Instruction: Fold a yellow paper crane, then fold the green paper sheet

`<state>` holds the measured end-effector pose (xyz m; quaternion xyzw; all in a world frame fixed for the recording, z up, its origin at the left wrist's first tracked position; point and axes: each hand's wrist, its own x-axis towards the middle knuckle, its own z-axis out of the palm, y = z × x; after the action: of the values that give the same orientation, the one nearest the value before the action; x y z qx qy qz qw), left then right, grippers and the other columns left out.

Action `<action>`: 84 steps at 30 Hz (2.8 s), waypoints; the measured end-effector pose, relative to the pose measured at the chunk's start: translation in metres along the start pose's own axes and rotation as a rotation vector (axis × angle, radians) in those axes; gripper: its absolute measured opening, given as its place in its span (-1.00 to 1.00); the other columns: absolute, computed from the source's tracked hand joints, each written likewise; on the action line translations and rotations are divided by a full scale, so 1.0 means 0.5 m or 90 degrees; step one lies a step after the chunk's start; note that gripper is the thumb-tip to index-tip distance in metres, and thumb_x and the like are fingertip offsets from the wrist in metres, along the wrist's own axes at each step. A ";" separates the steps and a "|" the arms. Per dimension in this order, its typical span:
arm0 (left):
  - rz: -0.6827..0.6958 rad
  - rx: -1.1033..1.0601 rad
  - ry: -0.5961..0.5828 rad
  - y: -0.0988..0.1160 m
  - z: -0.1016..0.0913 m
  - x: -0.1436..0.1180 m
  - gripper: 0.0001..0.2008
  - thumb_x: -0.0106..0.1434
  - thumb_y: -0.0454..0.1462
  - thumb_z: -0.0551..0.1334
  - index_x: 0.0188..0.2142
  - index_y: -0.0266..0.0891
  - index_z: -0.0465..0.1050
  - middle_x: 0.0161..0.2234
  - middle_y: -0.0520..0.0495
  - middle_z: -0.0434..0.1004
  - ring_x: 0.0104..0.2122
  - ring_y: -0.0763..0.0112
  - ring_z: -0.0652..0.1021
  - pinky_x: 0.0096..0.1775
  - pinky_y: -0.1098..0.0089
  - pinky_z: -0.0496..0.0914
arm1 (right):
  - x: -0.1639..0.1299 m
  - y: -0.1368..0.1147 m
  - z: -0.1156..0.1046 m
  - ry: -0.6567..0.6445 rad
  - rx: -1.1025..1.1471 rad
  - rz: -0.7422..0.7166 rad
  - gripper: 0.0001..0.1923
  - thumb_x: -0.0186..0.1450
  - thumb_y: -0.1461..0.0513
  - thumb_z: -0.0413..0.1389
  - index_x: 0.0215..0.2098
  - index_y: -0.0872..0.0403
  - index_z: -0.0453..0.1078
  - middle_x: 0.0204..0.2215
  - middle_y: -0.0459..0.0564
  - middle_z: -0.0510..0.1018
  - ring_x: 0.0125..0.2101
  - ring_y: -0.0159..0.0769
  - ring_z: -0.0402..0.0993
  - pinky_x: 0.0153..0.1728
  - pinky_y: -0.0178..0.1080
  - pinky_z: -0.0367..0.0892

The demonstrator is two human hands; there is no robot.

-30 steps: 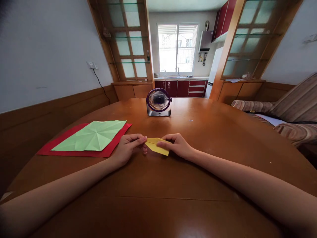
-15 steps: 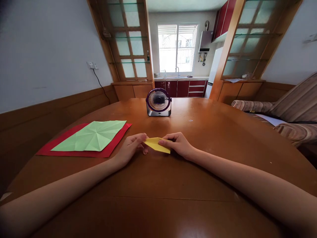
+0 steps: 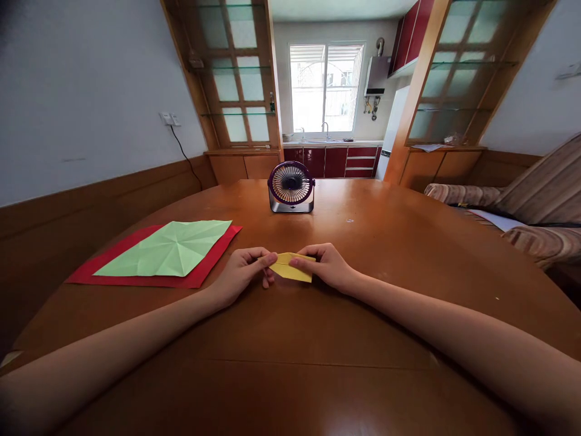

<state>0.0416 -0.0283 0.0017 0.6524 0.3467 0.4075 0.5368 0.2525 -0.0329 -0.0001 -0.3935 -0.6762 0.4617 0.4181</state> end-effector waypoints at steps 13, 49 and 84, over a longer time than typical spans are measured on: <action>-0.019 0.027 0.015 -0.009 -0.010 0.004 -0.67 0.14 -0.06 0.33 -0.36 -0.31 0.44 -0.62 0.06 0.41 -0.63 0.55 0.42 -0.55 0.54 0.30 | 0.001 0.002 -0.003 0.003 0.091 0.062 -0.66 0.07 0.04 0.31 -0.49 0.16 0.42 -0.60 -0.16 0.39 -0.59 -0.51 0.21 -0.59 -0.39 0.05; 0.025 0.234 -0.025 0.007 0.002 0.011 -0.78 0.03 -0.15 0.34 -0.51 -0.30 0.55 -0.43 -0.02 0.43 -0.43 0.43 0.41 -0.40 0.44 0.22 | -0.012 -0.008 0.013 -0.050 -0.034 -0.053 -0.74 0.14 0.09 0.27 -0.45 0.14 0.45 -0.60 -0.16 0.39 -0.57 -0.50 0.23 -0.55 -0.37 0.13; -0.098 0.068 0.076 0.018 -0.090 0.035 -0.81 -0.04 -0.18 0.37 -0.58 -0.28 0.49 -0.55 0.02 0.42 -0.53 0.54 0.36 -0.45 0.47 0.22 | 0.009 0.010 -0.006 0.018 0.129 0.071 -0.65 0.04 0.05 0.34 -0.53 0.13 0.38 -0.64 -0.16 0.45 -0.61 -0.51 0.29 -0.55 -0.38 0.14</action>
<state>0.0086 0.0045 0.0173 0.6259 0.4484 0.3844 0.5094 0.2545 -0.0266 -0.0034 -0.3926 -0.5969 0.5451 0.4386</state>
